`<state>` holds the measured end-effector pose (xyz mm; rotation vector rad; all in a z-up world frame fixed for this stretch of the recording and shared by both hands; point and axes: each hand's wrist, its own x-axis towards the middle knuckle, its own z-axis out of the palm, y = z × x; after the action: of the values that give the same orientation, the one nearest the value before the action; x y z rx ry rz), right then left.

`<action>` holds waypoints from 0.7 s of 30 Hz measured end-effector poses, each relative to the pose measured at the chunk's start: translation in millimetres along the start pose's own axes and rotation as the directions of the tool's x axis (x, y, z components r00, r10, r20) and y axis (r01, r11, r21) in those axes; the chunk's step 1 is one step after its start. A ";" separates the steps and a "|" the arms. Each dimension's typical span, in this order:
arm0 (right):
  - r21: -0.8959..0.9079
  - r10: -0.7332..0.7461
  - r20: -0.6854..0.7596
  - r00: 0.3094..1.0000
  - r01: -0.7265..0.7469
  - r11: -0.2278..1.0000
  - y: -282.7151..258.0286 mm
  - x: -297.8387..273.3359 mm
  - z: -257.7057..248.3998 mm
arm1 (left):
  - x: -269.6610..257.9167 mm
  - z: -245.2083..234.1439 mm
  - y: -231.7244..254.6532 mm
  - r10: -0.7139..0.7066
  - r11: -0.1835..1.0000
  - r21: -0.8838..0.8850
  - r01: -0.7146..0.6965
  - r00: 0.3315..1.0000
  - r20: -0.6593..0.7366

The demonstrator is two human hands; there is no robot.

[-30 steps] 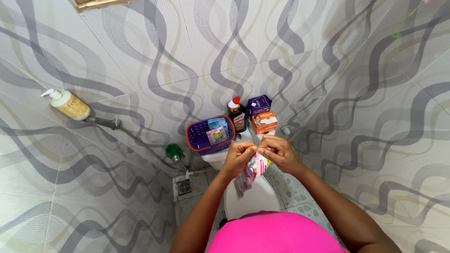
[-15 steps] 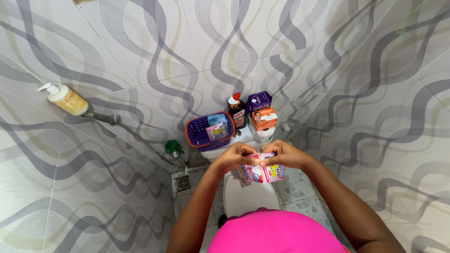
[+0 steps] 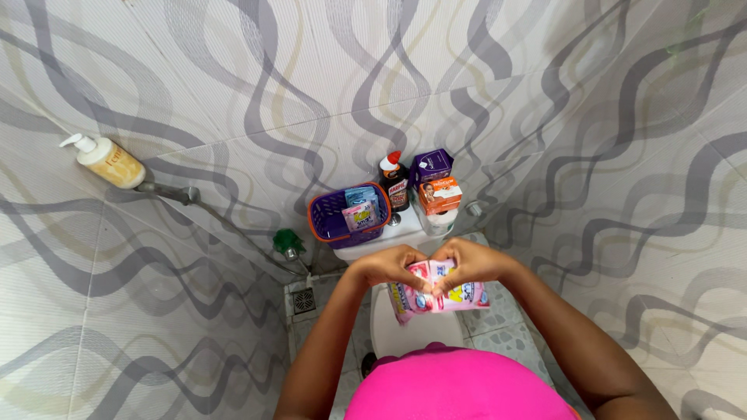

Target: The person unpacks various household items from a blue plastic bag and places them into a purple basket on a toilet tank. The items include a box of tissues, several packets of sanitary pads, and multiple sachets of cleaning powder. The person handles each item individually, opening packaging and arranging the contents within the basket.

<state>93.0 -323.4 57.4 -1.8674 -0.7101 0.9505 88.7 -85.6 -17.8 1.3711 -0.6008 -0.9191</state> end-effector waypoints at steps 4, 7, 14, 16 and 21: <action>-0.050 0.021 0.080 0.997 -0.017 0.999 -2.4 3.5 1.0 | 5.9 -4.5 -1.5 -0.119 0.979 0.164 0.117 0.993 -0.001; 0.098 -0.007 0.022 1.000 0.004 0.995 11.6 10.3 -0.7 | 4.8 -11.1 -2.6 -0.050 0.992 0.117 0.055 0.998 -0.047; 0.081 -0.123 -0.229 0.966 0.144 0.986 24.2 17.8 -5.7 | 1.8 -30.2 -17.4 0.032 0.992 -0.113 -0.055 0.979 -0.201; 0.085 -0.093 -0.147 0.985 0.106 0.991 12.4 16.2 -4.9 | 2.7 -29.6 -18.5 0.093 0.984 -0.138 -0.113 0.986 -0.141; -0.119 -0.015 0.025 1.000 0.018 0.993 -12.1 8.3 1.8 | -5.6 -10.7 0.6 -0.060 0.993 0.094 0.065 0.997 -0.056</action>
<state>94.9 -310.9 65.0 -1.9534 -0.8114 0.9390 94.7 -75.1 -17.9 1.5027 -0.5700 -0.9112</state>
